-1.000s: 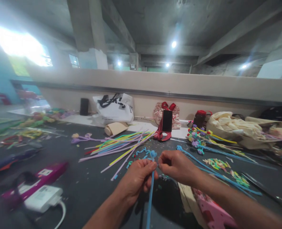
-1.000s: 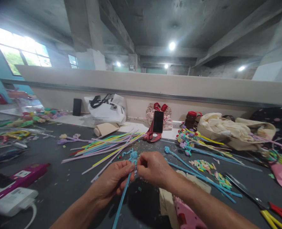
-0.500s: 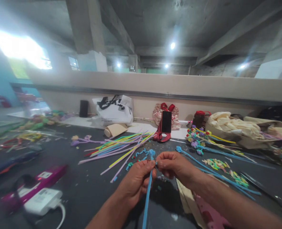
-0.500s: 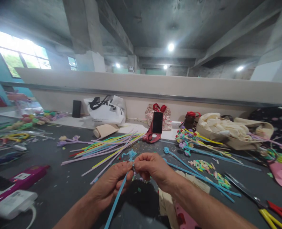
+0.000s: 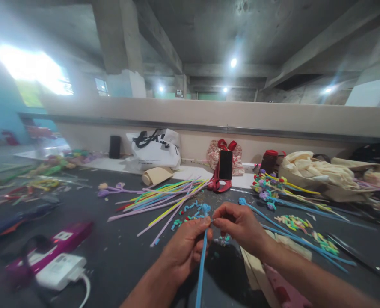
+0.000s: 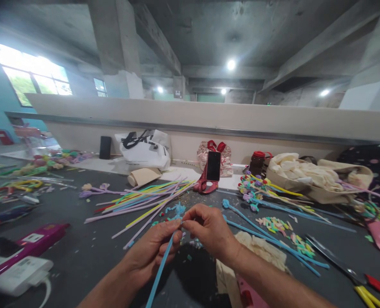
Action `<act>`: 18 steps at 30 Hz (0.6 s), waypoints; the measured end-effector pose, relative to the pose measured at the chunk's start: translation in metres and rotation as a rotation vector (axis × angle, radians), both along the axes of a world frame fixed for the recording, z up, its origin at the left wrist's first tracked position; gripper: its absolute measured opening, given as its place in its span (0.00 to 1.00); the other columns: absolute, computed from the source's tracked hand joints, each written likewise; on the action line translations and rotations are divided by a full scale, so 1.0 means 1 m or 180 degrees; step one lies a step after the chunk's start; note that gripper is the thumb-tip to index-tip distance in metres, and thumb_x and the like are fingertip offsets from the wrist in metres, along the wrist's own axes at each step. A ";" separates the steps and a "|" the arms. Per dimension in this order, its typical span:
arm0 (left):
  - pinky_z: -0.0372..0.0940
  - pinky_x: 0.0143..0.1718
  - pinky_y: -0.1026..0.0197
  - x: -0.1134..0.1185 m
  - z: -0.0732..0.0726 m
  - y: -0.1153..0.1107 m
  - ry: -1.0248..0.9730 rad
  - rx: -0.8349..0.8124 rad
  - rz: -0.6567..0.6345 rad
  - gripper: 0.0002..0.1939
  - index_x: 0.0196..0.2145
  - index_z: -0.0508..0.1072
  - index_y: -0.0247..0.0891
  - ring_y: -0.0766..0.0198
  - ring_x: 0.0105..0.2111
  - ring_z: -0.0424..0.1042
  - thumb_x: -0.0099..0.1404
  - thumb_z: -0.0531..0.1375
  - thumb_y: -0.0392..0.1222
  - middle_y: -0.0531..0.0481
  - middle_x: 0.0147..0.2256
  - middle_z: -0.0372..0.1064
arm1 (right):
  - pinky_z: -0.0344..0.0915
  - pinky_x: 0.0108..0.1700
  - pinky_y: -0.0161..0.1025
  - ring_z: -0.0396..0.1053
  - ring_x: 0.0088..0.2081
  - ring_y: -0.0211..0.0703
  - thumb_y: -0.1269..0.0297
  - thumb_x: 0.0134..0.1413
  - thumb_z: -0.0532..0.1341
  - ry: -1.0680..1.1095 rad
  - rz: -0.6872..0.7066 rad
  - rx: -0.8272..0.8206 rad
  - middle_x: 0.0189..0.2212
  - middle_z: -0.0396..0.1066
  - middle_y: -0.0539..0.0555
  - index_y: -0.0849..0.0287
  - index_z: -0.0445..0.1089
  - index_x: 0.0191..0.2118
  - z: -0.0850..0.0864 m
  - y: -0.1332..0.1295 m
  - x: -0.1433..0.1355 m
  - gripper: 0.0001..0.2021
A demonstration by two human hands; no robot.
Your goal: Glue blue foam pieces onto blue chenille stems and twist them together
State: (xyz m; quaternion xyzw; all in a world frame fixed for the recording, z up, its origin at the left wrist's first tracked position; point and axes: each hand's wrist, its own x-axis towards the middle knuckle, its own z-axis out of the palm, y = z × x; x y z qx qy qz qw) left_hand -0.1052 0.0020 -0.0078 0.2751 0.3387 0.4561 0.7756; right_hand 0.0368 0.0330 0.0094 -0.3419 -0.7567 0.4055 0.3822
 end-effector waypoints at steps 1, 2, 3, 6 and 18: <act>0.40 0.08 0.76 0.000 0.001 0.000 -0.0001 -0.0015 -0.0008 0.10 0.20 0.63 0.32 0.82 0.08 0.44 0.56 0.54 0.40 0.58 0.12 0.55 | 0.60 0.22 0.29 0.61 0.19 0.31 0.68 0.45 0.58 -0.0076 -0.0042 0.0085 0.19 0.64 0.46 0.62 0.66 0.26 0.000 -0.001 0.000 0.03; 0.40 0.08 0.76 0.001 0.001 -0.001 0.0016 -0.0031 -0.0019 0.10 0.20 0.63 0.32 0.82 0.08 0.44 0.56 0.54 0.40 0.59 0.11 0.55 | 0.60 0.22 0.29 0.61 0.19 0.31 0.68 0.45 0.58 -0.0150 -0.0084 0.0164 0.19 0.64 0.46 0.62 0.66 0.26 0.001 -0.001 0.000 0.03; 0.39 0.08 0.76 0.001 0.001 -0.001 0.0048 -0.0043 -0.0033 0.11 0.20 0.63 0.32 0.82 0.07 0.43 0.56 0.54 0.40 0.59 0.11 0.54 | 0.59 0.22 0.29 0.61 0.19 0.31 0.68 0.45 0.58 -0.0225 -0.0110 0.0248 0.19 0.64 0.47 0.62 0.66 0.25 0.001 0.000 0.001 0.03; 0.38 0.07 0.76 0.000 0.000 -0.002 0.0198 -0.0071 -0.0084 0.11 0.19 0.63 0.32 0.81 0.07 0.42 0.56 0.54 0.40 0.60 0.09 0.52 | 0.58 0.23 0.29 0.62 0.21 0.32 0.70 0.45 0.57 -0.0504 -0.0086 0.0572 0.20 0.64 0.47 0.62 0.66 0.25 0.004 0.002 0.008 0.02; 0.35 0.07 0.74 -0.001 -0.004 0.000 0.0766 -0.0035 -0.0409 0.07 0.25 0.67 0.32 0.80 0.05 0.43 0.52 0.54 0.40 0.58 0.09 0.58 | 0.58 0.31 0.31 0.62 0.29 0.35 0.69 0.48 0.58 -0.0712 0.0190 0.1209 0.27 0.65 0.50 0.60 0.68 0.27 0.015 0.013 0.035 0.03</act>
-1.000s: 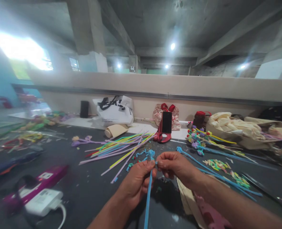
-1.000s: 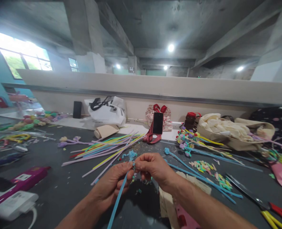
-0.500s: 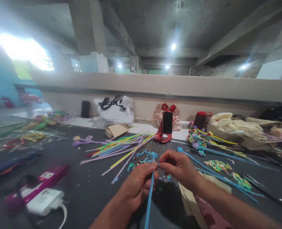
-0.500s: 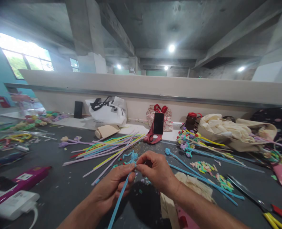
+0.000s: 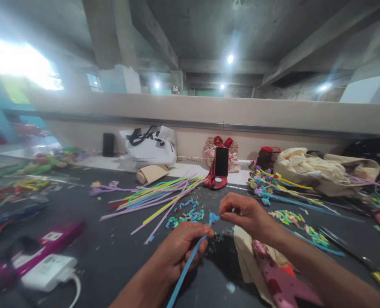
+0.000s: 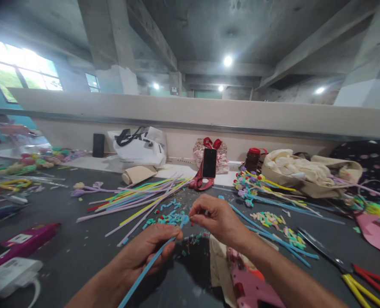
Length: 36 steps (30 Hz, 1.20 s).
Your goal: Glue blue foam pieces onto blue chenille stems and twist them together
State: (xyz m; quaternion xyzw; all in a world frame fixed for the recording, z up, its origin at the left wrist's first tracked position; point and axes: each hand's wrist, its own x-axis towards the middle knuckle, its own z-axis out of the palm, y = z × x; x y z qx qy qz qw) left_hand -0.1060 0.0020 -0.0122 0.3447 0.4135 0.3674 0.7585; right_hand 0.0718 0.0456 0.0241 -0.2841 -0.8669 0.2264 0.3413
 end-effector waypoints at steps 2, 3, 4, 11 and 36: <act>0.35 0.06 0.74 0.000 -0.001 0.000 0.0049 0.0069 -0.0099 0.07 0.24 0.66 0.33 0.79 0.05 0.42 0.52 0.54 0.40 0.59 0.09 0.58 | 0.59 0.30 0.31 0.62 0.29 0.34 0.70 0.47 0.59 -0.0032 0.0141 0.0109 0.27 0.64 0.50 0.61 0.68 0.26 0.001 0.002 -0.001 0.03; 0.36 0.06 0.73 0.000 -0.001 0.000 0.0079 0.0090 -0.0133 0.07 0.24 0.66 0.33 0.79 0.05 0.42 0.52 0.54 0.40 0.59 0.08 0.57 | 0.59 0.30 0.30 0.62 0.28 0.34 0.70 0.47 0.59 -0.0055 0.0186 0.0142 0.27 0.64 0.50 0.61 0.68 0.26 0.001 0.002 -0.001 0.02; 0.36 0.05 0.73 0.001 -0.002 0.000 0.0118 0.0094 -0.0150 0.07 0.23 0.66 0.33 0.79 0.05 0.42 0.52 0.54 0.40 0.59 0.08 0.57 | 0.59 0.29 0.30 0.61 0.28 0.33 0.70 0.47 0.59 -0.0096 0.0224 0.0162 0.28 0.63 0.50 0.61 0.68 0.26 0.002 0.003 -0.001 0.02; 0.35 0.05 0.73 0.002 -0.002 0.000 0.0418 0.0064 -0.0221 0.08 0.23 0.66 0.34 0.78 0.04 0.44 0.50 0.55 0.42 0.60 0.08 0.56 | 0.59 0.32 0.32 0.63 0.31 0.35 0.68 0.48 0.59 -0.0490 0.0282 0.0325 0.28 0.64 0.50 0.59 0.70 0.27 0.003 0.003 -0.001 0.03; 0.38 0.06 0.73 0.005 0.002 -0.004 0.0923 0.0195 -0.0132 0.08 0.23 0.67 0.34 0.78 0.05 0.45 0.50 0.55 0.43 0.60 0.08 0.55 | 0.58 0.35 0.34 0.63 0.31 0.37 0.69 0.49 0.57 -0.1159 0.0120 0.1232 0.28 0.66 0.51 0.59 0.68 0.26 -0.002 0.002 -0.006 0.05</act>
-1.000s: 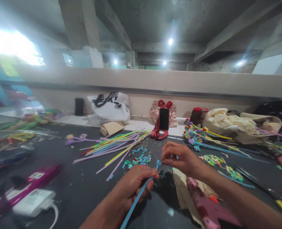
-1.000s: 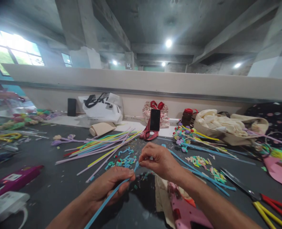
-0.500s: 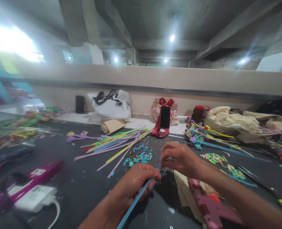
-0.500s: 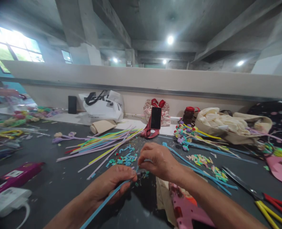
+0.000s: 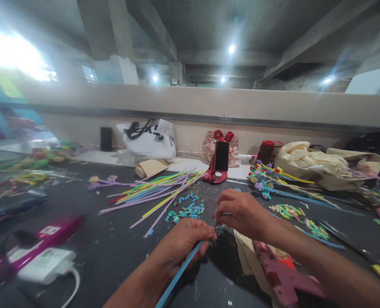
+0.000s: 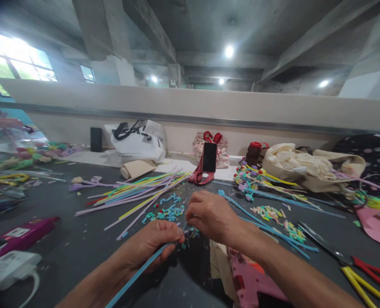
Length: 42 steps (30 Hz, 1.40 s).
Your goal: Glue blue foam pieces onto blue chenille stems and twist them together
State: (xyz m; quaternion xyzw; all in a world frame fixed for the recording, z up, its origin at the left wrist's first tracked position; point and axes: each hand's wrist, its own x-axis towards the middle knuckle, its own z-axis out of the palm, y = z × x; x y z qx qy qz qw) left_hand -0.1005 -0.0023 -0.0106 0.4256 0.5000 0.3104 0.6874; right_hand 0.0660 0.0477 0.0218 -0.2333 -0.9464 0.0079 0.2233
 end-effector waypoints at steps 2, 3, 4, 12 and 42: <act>0.38 0.06 0.73 0.000 0.000 0.000 -0.0013 0.0017 0.0001 0.08 0.23 0.67 0.34 0.78 0.05 0.45 0.50 0.56 0.43 0.60 0.08 0.55 | 0.58 0.35 0.34 0.62 0.31 0.37 0.69 0.49 0.57 -0.0016 0.0019 0.0025 0.28 0.66 0.50 0.59 0.68 0.25 0.000 0.000 0.000 0.06; 0.39 0.06 0.73 0.000 0.001 0.000 -0.0019 0.0027 0.0004 0.08 0.22 0.67 0.34 0.78 0.05 0.46 0.50 0.56 0.43 0.60 0.08 0.55 | 0.58 0.35 0.34 0.62 0.31 0.37 0.70 0.50 0.56 -0.0020 0.0025 0.0033 0.27 0.65 0.50 0.59 0.68 0.25 0.000 0.000 0.000 0.06; 0.39 0.06 0.73 0.000 0.001 0.000 -0.0030 0.0034 0.0005 0.08 0.22 0.67 0.34 0.78 0.06 0.46 0.50 0.56 0.43 0.60 0.08 0.55 | 0.58 0.35 0.34 0.62 0.31 0.37 0.70 0.50 0.56 -0.0018 0.0029 0.0043 0.27 0.65 0.51 0.59 0.68 0.25 0.000 0.000 0.000 0.06; 0.39 0.06 0.73 -0.002 -0.005 0.003 -0.0115 0.0072 -0.0004 0.09 0.23 0.67 0.34 0.77 0.05 0.46 0.50 0.56 0.43 0.60 0.08 0.55 | 0.58 0.35 0.34 0.63 0.32 0.37 0.70 0.50 0.57 -0.0030 0.0046 0.0075 0.28 0.66 0.51 0.59 0.70 0.26 0.000 0.001 0.000 0.06; 0.52 0.15 0.74 -0.008 0.006 -0.004 -0.1685 0.0420 0.0406 0.07 0.26 0.66 0.32 0.79 0.12 0.58 0.52 0.59 0.39 0.53 0.19 0.66 | 0.53 0.18 0.27 0.58 0.17 0.30 0.63 0.48 0.54 0.1442 -0.0428 -0.3265 0.16 0.61 0.46 0.63 0.69 0.25 -0.019 -0.056 -0.017 0.11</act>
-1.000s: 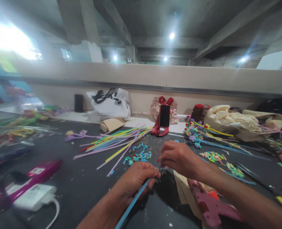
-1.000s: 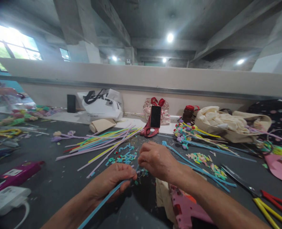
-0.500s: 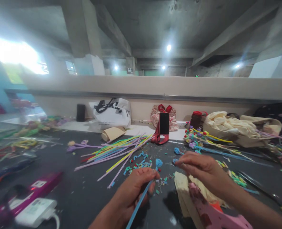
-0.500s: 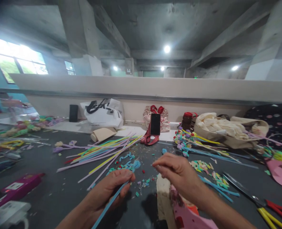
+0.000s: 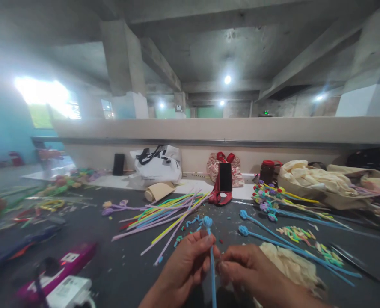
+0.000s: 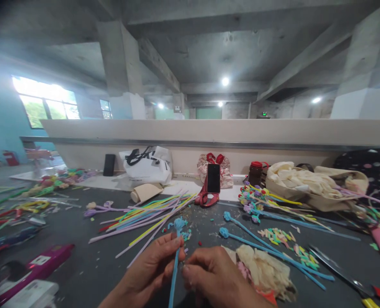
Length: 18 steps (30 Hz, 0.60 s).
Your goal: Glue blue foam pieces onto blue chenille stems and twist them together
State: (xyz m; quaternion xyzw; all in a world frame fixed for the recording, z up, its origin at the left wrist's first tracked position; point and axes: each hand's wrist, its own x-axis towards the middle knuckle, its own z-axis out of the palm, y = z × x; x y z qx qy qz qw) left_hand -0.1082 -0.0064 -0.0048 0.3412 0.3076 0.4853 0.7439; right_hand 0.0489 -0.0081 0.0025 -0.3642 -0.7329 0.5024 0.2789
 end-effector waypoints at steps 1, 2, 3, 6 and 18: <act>0.51 0.14 0.75 0.000 0.000 0.000 -0.0008 0.0031 0.0037 0.07 0.25 0.66 0.32 0.79 0.12 0.57 0.52 0.59 0.39 0.53 0.19 0.65 | 0.52 0.18 0.26 0.57 0.16 0.29 0.62 0.47 0.55 0.0143 0.0000 -0.0253 0.15 0.60 0.45 0.63 0.68 0.24 -0.002 0.000 -0.005 0.10; 0.50 0.13 0.75 0.001 0.000 0.000 0.0010 0.0048 0.0076 0.07 0.24 0.66 0.32 0.80 0.12 0.56 0.52 0.59 0.39 0.54 0.17 0.64 | 0.52 0.17 0.26 0.56 0.15 0.29 0.62 0.45 0.56 0.0246 0.0003 -0.0409 0.15 0.60 0.45 0.64 0.67 0.24 -0.004 0.000 -0.010 0.10; 0.47 0.12 0.75 0.001 0.001 0.000 0.0049 0.0052 0.0110 0.08 0.23 0.66 0.32 0.80 0.11 0.54 0.52 0.59 0.40 0.55 0.15 0.62 | 0.53 0.17 0.26 0.56 0.15 0.29 0.62 0.43 0.57 0.0302 -0.0012 -0.0487 0.15 0.59 0.45 0.64 0.67 0.23 -0.004 -0.001 -0.014 0.09; 0.40 0.09 0.74 0.002 0.002 -0.001 0.0199 0.0035 0.0203 0.10 0.20 0.65 0.32 0.80 0.08 0.48 0.52 0.59 0.42 0.59 0.09 0.55 | 0.53 0.17 0.26 0.55 0.14 0.28 0.60 0.41 0.58 0.0380 -0.0086 -0.0583 0.14 0.58 0.44 0.63 0.66 0.23 -0.006 -0.002 -0.022 0.10; 0.36 0.10 0.73 0.002 0.001 0.000 0.0410 0.0124 0.0408 0.12 0.21 0.65 0.33 0.80 0.08 0.44 0.49 0.60 0.46 0.61 0.08 0.51 | 0.49 0.13 0.25 0.55 0.10 0.27 0.56 0.40 0.60 0.0575 -0.0102 -0.0931 0.12 0.59 0.44 0.64 0.64 0.21 -0.010 0.002 -0.030 0.14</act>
